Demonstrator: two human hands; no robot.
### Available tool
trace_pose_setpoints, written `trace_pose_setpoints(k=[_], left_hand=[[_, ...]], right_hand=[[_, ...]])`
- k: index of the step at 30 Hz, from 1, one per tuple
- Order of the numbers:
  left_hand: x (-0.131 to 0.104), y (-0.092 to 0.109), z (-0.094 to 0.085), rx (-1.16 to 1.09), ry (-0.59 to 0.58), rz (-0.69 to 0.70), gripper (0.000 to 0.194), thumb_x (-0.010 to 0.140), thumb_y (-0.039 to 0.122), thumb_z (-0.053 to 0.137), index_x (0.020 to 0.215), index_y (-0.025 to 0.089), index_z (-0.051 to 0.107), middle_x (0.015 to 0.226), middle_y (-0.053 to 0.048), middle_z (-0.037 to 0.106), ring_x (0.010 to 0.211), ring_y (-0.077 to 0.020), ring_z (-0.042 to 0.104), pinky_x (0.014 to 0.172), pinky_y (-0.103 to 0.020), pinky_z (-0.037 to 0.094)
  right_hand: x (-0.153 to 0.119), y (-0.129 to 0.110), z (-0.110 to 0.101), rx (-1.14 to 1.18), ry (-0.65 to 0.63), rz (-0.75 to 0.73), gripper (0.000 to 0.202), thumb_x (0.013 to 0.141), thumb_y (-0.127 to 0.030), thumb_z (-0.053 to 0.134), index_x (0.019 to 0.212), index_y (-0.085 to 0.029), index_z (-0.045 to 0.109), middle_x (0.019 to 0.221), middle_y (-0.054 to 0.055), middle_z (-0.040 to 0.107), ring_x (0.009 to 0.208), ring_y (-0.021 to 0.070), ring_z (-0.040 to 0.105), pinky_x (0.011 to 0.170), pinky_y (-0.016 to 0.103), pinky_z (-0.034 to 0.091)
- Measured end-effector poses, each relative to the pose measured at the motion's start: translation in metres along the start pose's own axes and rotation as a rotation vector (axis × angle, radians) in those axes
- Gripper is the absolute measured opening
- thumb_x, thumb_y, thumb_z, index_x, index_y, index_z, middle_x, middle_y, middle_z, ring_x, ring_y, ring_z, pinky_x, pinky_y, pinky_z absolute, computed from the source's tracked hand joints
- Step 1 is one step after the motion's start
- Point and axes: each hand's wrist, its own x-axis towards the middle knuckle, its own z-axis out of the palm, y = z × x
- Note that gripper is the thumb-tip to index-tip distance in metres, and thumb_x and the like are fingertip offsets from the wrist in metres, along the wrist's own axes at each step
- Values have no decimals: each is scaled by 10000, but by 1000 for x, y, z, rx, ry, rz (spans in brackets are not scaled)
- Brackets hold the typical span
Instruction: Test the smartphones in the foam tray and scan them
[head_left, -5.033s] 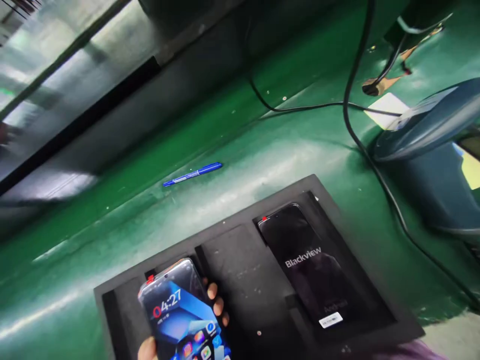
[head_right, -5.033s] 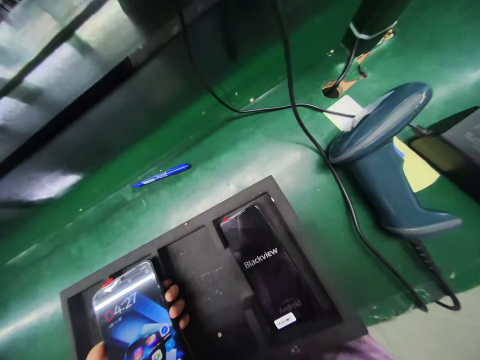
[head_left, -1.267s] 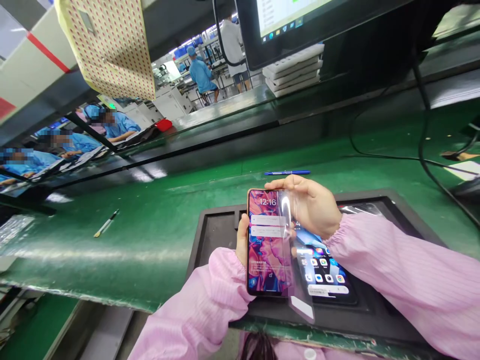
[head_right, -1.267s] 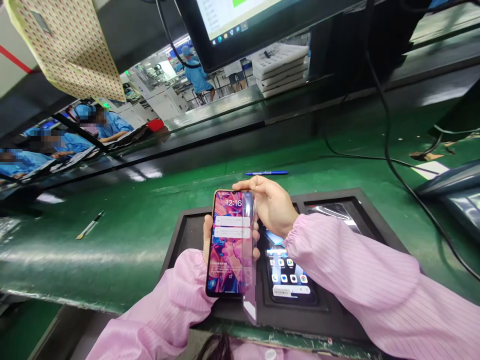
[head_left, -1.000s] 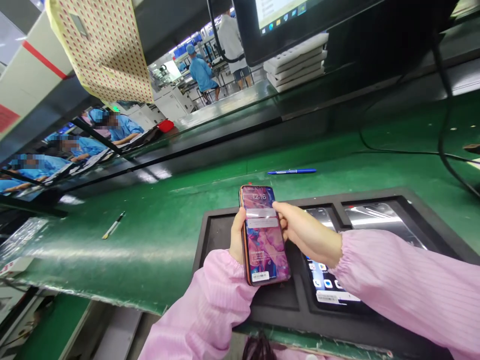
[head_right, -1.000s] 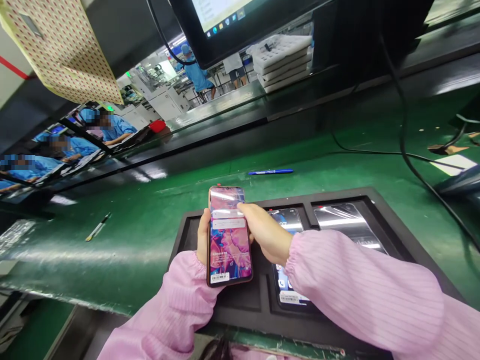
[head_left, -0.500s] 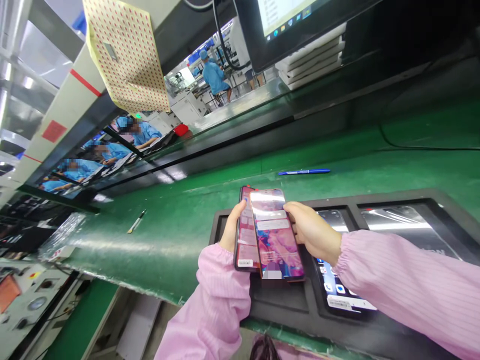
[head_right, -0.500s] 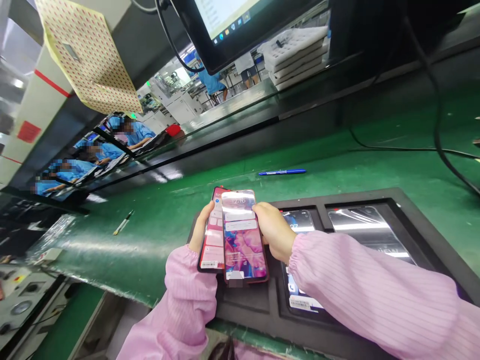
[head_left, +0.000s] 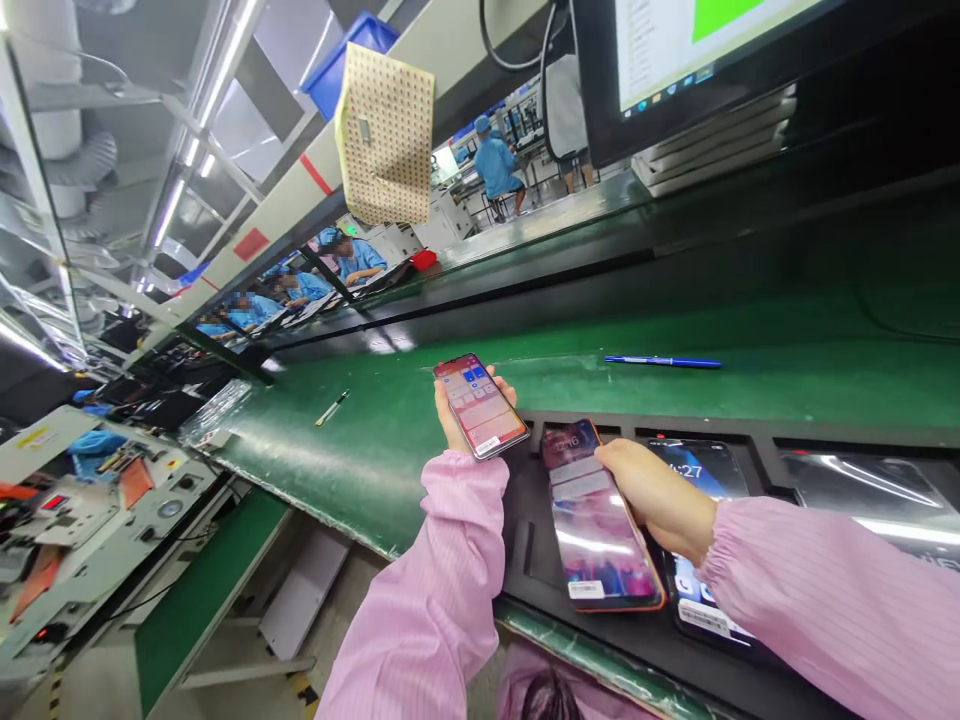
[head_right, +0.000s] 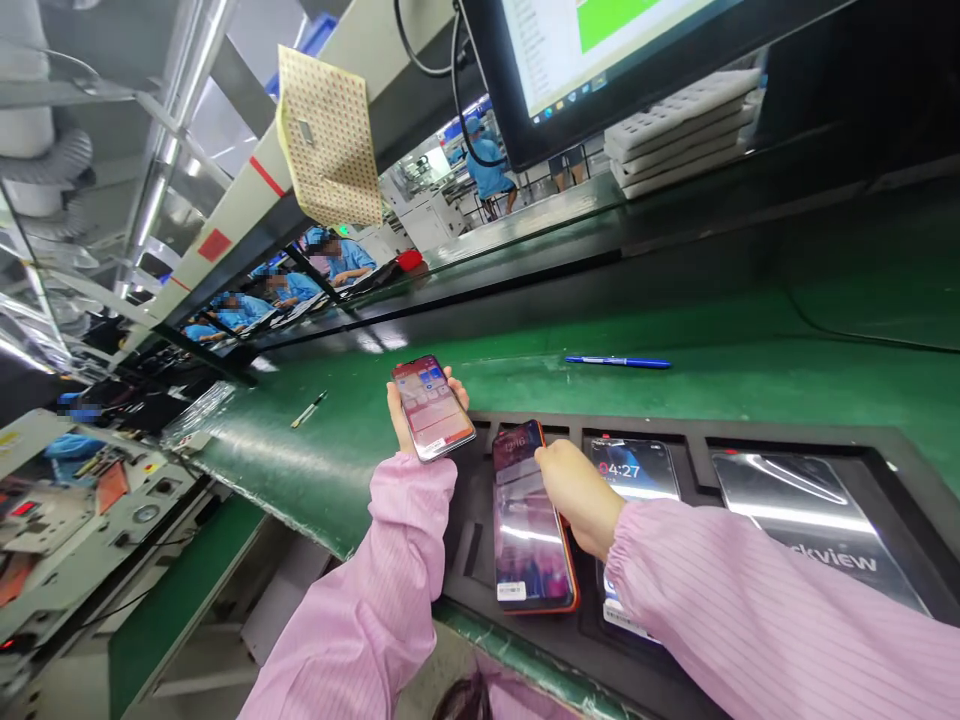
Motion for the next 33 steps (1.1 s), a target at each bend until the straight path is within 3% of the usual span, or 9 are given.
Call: trace_pose_setpoints(k=[5,8,13,16,19,23,27,30,33], left_hand=[[2,-6,-4,76,0,-72,782,762,762,278,981,101,635,861,-121,667,846,-238,647,797,-378,501],[5,-8,-7,124,-20,-130,808,759,761,275,1019,83,628,896,-148,671,851,-249,650,806,-380,493],[3,-5,-9,171,-196,-380,883,784,748,159,1175,64,557,1069,-224,631,982,-338,613,861,-488,431],[-4,-9,-4,200,-289,-436,991,723,809,110,1210,53,526,1126,-245,603,1036,-389,580,879,-540,400],[-12,-20,4,191,-303,-380,950,745,789,123,1170,54,551,1130,-225,608,1058,-379,573,906,-518,401],[-23,-36,14,144,-324,-367,868,806,718,135,1127,40,574,1079,-215,631,1070,-363,571,920,-498,408],[-31,-43,18,121,-331,-360,821,811,703,181,1093,48,589,1022,-199,652,1058,-362,576,917,-503,412],[-33,-45,18,108,-339,-339,822,789,719,218,1073,46,594,1019,-203,650,1060,-369,572,916,-507,410],[-35,-47,19,85,-335,-306,806,801,697,208,1070,39,589,1035,-210,642,1079,-368,558,931,-507,394]], right_hand=[[-15,5,14,98,-43,192,50,773,-159,476,781,-206,464,586,-7,567,518,149,565,509,275,450],[-17,6,14,109,-65,168,50,769,-175,497,791,-210,469,679,14,625,621,164,612,568,288,473],[-19,0,9,5,-95,55,66,748,-258,534,795,-211,526,891,71,677,836,213,637,706,324,494],[-22,-7,7,-154,26,-133,351,730,-337,578,1060,-221,548,1274,100,539,1219,282,455,955,399,420],[-22,-13,3,-290,142,-313,664,760,-456,558,1347,-229,347,1477,82,282,1378,269,197,1107,432,240],[-15,-16,-8,-393,-88,-514,942,681,-448,679,1434,-226,158,1442,101,325,1329,269,304,1088,436,288],[-10,-17,-14,-440,-295,-467,1041,606,-241,749,1434,-273,119,1287,85,467,1150,250,508,957,420,447],[-7,-16,-14,-481,-258,-516,1065,573,-161,749,1428,-263,123,1216,72,503,1111,232,529,921,390,467],[-3,-15,-13,-387,-212,-529,871,615,-216,725,1356,-218,268,1138,69,564,1055,220,559,904,378,467]])
